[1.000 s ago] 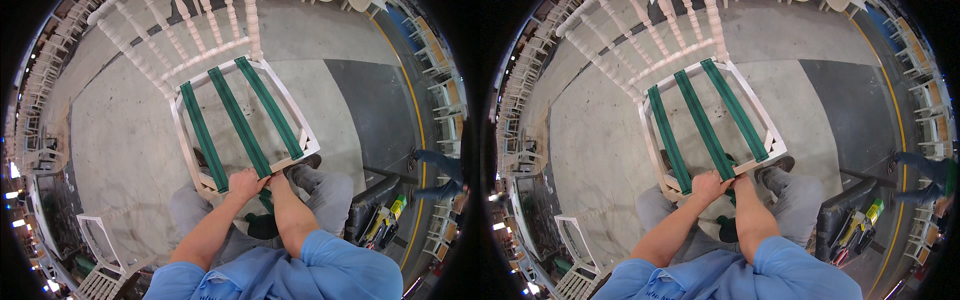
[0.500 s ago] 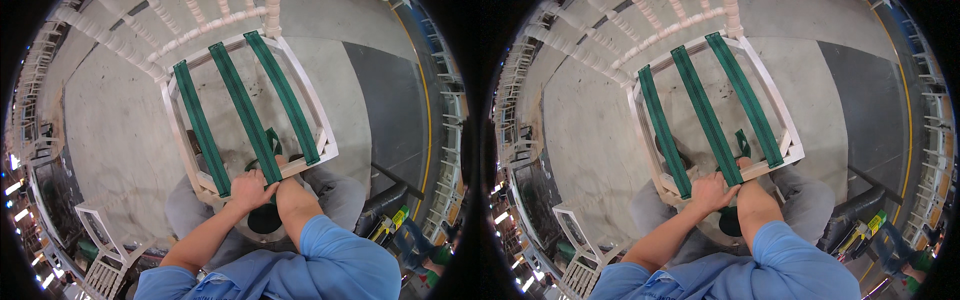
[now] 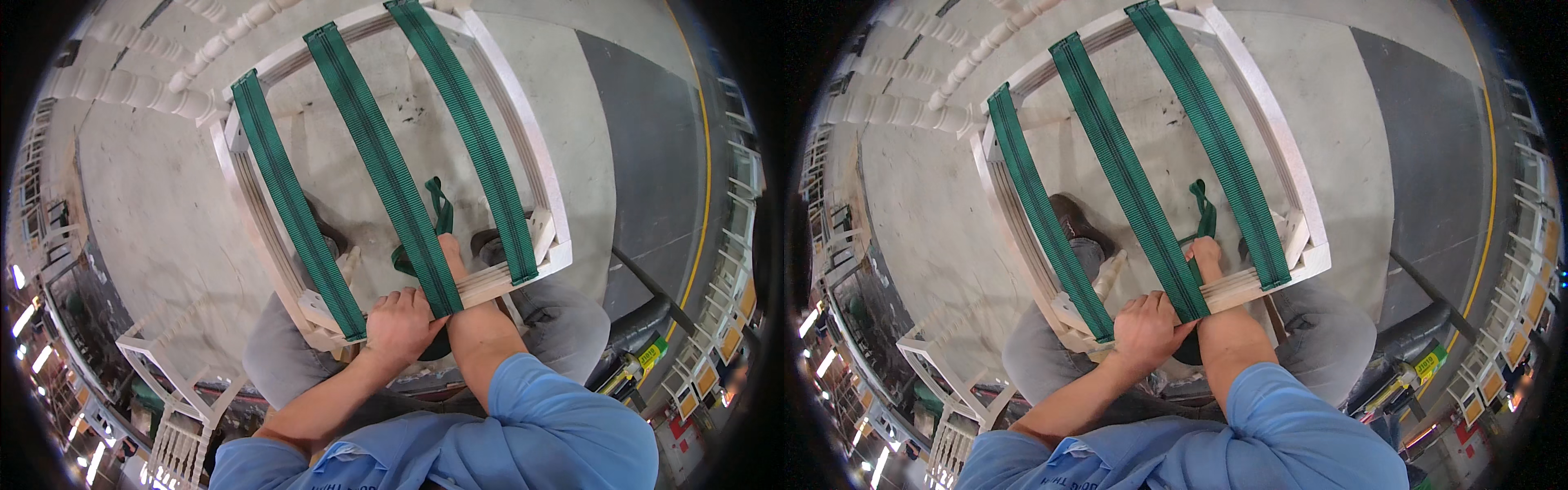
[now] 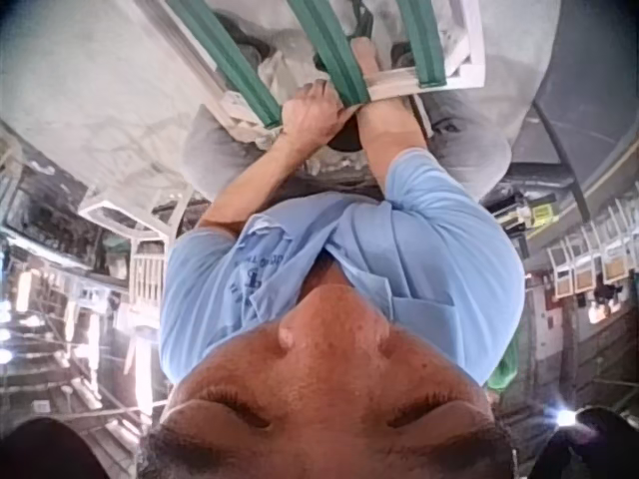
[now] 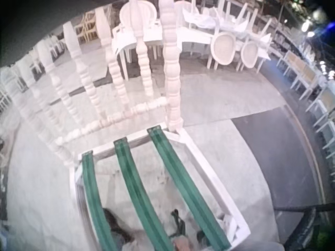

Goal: The person attaches green slats to a white wooden chair frame using a nail gun. They position each slat, secure it with the nail gun, and trim excess material with scissors.

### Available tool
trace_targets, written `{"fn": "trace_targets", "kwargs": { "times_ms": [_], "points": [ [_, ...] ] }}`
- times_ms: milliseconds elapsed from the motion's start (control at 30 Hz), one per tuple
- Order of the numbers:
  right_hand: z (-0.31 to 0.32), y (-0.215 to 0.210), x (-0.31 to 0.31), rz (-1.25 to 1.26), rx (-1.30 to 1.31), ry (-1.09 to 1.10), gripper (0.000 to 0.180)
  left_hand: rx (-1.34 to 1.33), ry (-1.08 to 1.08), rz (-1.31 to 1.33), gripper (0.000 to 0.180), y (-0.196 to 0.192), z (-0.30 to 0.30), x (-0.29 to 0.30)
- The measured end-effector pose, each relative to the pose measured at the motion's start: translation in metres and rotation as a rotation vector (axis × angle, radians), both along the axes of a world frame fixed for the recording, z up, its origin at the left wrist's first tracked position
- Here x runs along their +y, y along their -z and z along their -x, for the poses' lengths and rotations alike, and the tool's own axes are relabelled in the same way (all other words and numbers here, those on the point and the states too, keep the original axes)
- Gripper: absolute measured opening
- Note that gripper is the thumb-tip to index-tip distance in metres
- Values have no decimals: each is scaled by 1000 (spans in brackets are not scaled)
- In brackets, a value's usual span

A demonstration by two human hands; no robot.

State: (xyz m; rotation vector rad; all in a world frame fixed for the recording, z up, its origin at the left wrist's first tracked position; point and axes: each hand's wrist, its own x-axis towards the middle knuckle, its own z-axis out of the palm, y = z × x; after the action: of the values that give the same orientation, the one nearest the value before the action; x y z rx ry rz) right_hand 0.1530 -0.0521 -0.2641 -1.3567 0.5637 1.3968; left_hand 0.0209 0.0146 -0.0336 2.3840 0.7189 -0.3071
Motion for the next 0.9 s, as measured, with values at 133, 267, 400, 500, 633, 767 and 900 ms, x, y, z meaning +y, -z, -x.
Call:
{"fn": "trace_targets", "kwargs": {
  "times_ms": [133,267,400,500,633,767,900],
  "points": [
    [18,13,-16,43,-64,-106,38,22,33,11,50,2,1,-1],
    [25,20,-20,104,-205,-270,39,24,8,4,48,-2,0,-1],
    [45,16,-38,273,-424,-569,39,34,0,-14,44,-4,-1,-2],
    [63,15,-56,377,-504,-743,40,3,-15,-30,41,-2,1,-3],
    [66,21,-69,453,-551,-892,41,-65,-22,-31,39,1,4,-4],
    [54,34,-67,508,-593,-994,42,-98,-28,-16,39,-2,3,-2],
    [23,62,-35,562,-655,-1067,43,-7,-4,1,40,-3,2,0]
  ]
}}
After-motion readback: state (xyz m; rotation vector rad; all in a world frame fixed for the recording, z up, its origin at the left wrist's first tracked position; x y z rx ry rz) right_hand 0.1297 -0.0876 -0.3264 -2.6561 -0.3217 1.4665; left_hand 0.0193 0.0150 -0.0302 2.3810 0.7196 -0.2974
